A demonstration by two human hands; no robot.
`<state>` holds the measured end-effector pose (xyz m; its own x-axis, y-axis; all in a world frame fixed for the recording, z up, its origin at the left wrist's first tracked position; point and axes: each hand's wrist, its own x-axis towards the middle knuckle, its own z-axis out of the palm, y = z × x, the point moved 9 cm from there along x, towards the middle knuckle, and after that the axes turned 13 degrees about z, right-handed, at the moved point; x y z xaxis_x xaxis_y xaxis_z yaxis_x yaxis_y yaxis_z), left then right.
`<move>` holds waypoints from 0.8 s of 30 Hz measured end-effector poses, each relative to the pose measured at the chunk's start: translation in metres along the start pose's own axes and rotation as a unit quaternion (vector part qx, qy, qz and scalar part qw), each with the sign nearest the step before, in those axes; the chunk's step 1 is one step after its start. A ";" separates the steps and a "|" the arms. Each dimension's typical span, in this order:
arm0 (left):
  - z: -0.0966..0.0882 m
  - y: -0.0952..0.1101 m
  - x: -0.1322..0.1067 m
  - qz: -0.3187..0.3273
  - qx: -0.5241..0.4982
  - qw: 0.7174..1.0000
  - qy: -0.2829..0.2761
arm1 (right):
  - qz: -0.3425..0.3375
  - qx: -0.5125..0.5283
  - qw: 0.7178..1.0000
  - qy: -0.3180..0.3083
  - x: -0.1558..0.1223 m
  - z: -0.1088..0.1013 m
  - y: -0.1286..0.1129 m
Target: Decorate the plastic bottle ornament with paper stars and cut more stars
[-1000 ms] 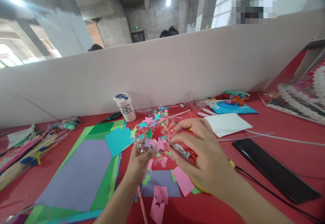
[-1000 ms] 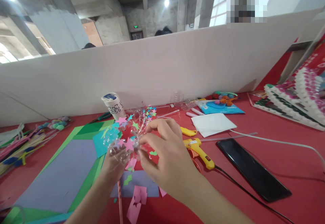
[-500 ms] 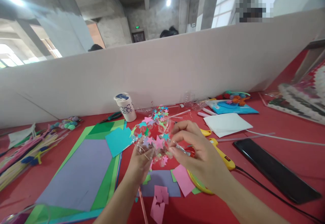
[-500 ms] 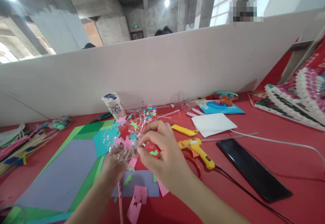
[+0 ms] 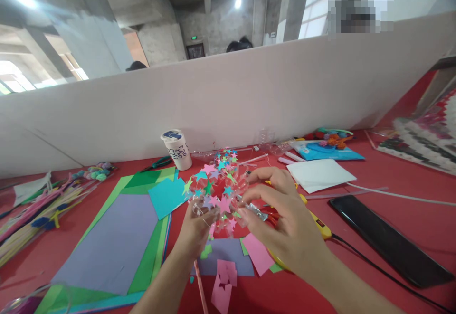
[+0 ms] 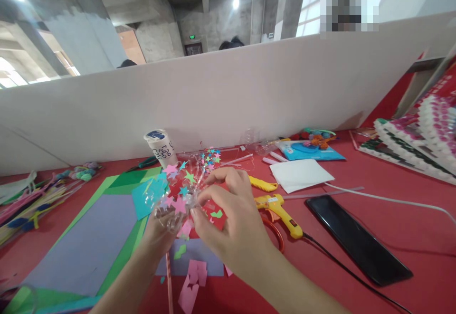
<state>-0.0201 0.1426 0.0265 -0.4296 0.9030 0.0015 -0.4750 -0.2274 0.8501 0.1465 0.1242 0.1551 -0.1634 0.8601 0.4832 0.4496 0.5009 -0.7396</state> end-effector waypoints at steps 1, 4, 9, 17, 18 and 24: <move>0.000 0.001 0.000 -0.001 -0.003 1.000 0.002 | -0.005 -0.010 1.000 0.002 -0.001 0.000 -0.001; -0.001 -0.001 0.001 -0.005 -0.007 1.000 0.003 | -0.012 -0.021 1.000 0.008 -0.002 -0.003 -0.003; -0.004 -0.006 0.003 -0.010 -0.014 1.000 0.006 | 0.025 0.064 0.998 0.010 0.004 -0.014 0.006; 0.006 0.004 0.002 -0.007 -0.026 1.000 -0.005 | -0.075 0.006 0.994 -0.086 0.000 -0.004 -0.009; 0.007 0.005 0.002 -0.007 -0.024 1.000 -0.009 | -0.108 -0.017 0.990 -0.085 -0.004 -0.002 -0.015; 0.005 0.003 0.001 -0.011 0.006 1.000 -0.008 | -0.201 -0.095 0.975 -0.005 -0.012 -0.001 -0.029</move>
<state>-0.0184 0.1439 0.0317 -0.4062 0.9137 -0.0095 -0.4753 -0.2025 0.8562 0.1362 0.0995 0.1715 -0.3683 0.5993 0.7108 0.5013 0.7719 -0.3910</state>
